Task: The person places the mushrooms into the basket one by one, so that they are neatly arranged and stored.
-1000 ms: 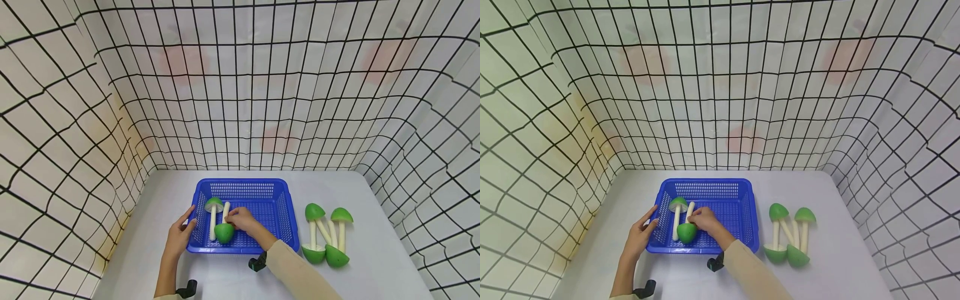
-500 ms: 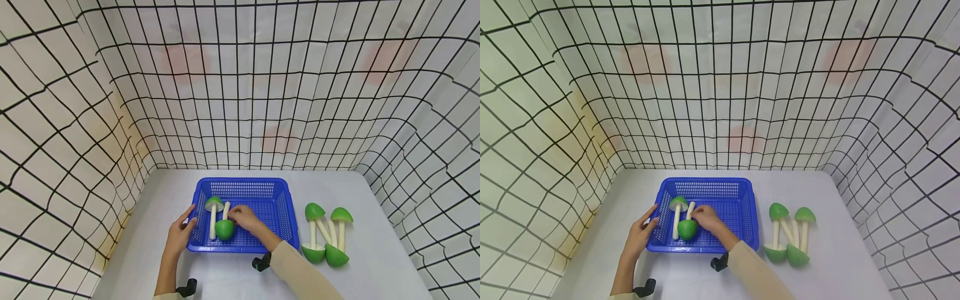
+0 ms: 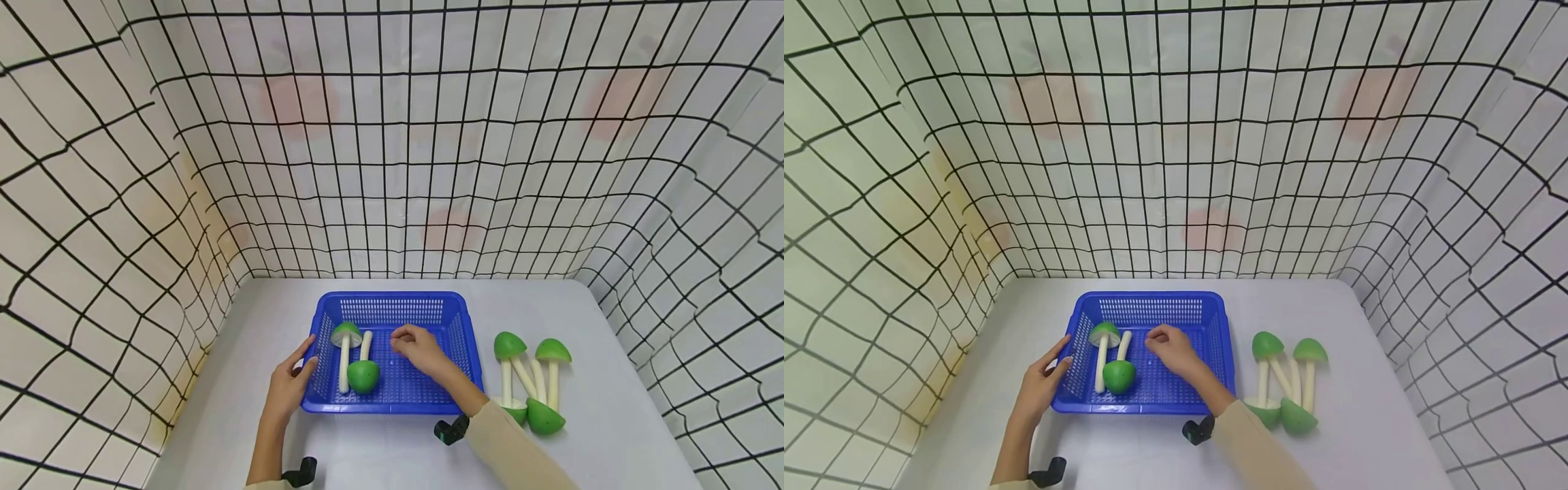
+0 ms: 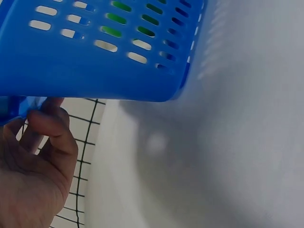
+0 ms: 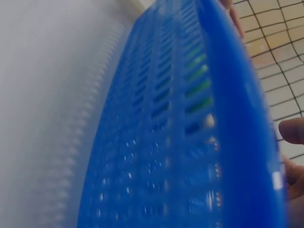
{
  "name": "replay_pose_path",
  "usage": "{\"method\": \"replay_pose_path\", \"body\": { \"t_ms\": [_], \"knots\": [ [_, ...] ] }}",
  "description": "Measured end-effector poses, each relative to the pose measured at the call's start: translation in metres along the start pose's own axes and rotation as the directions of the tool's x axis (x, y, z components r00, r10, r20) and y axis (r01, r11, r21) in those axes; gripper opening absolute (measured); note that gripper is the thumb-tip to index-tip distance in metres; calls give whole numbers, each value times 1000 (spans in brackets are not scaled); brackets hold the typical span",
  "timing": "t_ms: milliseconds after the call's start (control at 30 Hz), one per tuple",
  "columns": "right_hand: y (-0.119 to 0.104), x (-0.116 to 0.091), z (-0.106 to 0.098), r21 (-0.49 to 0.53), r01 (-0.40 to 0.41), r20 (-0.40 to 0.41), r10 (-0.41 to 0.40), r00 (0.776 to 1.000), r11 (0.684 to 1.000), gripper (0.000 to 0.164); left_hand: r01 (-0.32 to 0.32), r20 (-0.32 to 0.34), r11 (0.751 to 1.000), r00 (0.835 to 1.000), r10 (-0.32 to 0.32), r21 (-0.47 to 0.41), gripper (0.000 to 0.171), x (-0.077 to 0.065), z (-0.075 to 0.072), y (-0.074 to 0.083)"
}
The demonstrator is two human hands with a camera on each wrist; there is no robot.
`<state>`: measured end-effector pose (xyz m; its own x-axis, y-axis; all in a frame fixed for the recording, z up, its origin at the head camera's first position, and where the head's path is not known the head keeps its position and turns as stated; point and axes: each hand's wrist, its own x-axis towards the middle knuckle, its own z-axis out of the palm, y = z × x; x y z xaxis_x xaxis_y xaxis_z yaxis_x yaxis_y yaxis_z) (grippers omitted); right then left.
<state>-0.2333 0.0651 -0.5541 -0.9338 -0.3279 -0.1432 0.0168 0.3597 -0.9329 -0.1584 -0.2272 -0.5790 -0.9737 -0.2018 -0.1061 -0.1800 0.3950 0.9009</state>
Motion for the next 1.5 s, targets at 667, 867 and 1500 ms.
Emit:
{"method": "replay_pose_path", "body": {
  "t_ms": [667, 867, 1500],
  "knots": [
    [8, -44, -92, -72, 104, -139, -114, 984, 992, 26, 4, -12, 985, 1000, -6, -171, 42, 1, 4, -1],
    [20, -53, -121, -12, 127, -188, -127, 974, 992, 33, 21, 0, 974, 1000, -22, -225, 42, 4, 5, 2],
    [54, -92, -184, -228, -21, -304, -50, 951, 973, 40, 66, 8, 966, 998, -66, -251, 42, 5, 8, -1]
  ]
}}
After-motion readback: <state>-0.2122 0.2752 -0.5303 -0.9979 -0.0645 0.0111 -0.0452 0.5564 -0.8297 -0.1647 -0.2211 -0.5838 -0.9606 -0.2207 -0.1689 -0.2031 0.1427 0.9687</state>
